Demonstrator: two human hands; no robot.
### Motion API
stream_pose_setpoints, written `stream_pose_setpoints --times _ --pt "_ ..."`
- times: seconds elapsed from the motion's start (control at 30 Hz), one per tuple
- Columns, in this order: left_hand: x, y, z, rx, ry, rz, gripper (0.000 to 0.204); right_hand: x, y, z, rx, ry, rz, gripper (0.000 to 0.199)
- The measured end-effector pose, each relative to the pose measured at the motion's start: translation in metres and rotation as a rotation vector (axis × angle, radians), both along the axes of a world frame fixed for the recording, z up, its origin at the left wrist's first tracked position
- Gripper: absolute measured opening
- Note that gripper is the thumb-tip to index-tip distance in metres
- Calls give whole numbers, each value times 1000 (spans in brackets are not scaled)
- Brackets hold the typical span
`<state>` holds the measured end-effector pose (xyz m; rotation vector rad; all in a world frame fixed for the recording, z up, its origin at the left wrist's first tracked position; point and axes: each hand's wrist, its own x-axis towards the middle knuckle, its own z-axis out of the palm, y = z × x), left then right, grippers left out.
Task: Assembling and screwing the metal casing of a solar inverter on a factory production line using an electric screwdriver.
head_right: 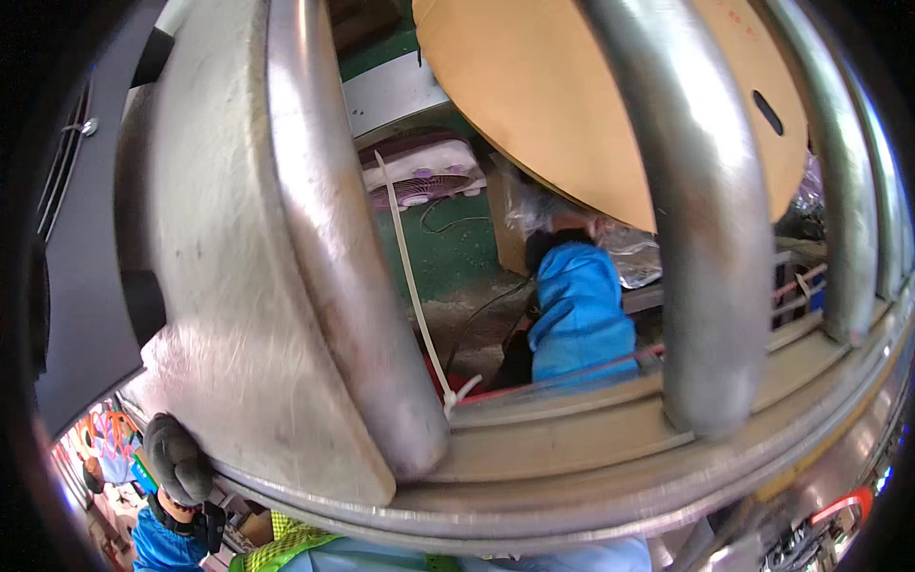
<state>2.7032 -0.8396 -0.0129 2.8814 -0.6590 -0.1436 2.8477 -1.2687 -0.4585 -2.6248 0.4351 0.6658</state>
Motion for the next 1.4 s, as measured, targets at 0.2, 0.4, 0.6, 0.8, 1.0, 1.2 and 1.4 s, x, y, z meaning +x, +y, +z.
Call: stream_pose_setpoints --times 0.2,0.4,0.6,0.8,1.0,1.2,1.4 --pt "12 -15 -21 -130 -94 -81 15 -38 -40 35 -215 77 54 78" --pt "12 -17 -13 -187 -132 -68 21 -124 -20 107 -190 23 103 70" --pt "24 -21 -11 -286 -23 -115 9 -153 18 239 -7 62 266 48" --pt "-2 -40 9 -646 200 91 26 -223 91 423 258 144 974 25" --pt "-107 -20 83 -569 65 -49 23 -231 212 501 250 -671 1539 26" --pt "-229 94 104 -310 -91 339 24 -301 345 538 466 -974 1737 14" --pt "-352 189 140 -280 -361 478 24 -361 467 545 599 -1136 1925 16"
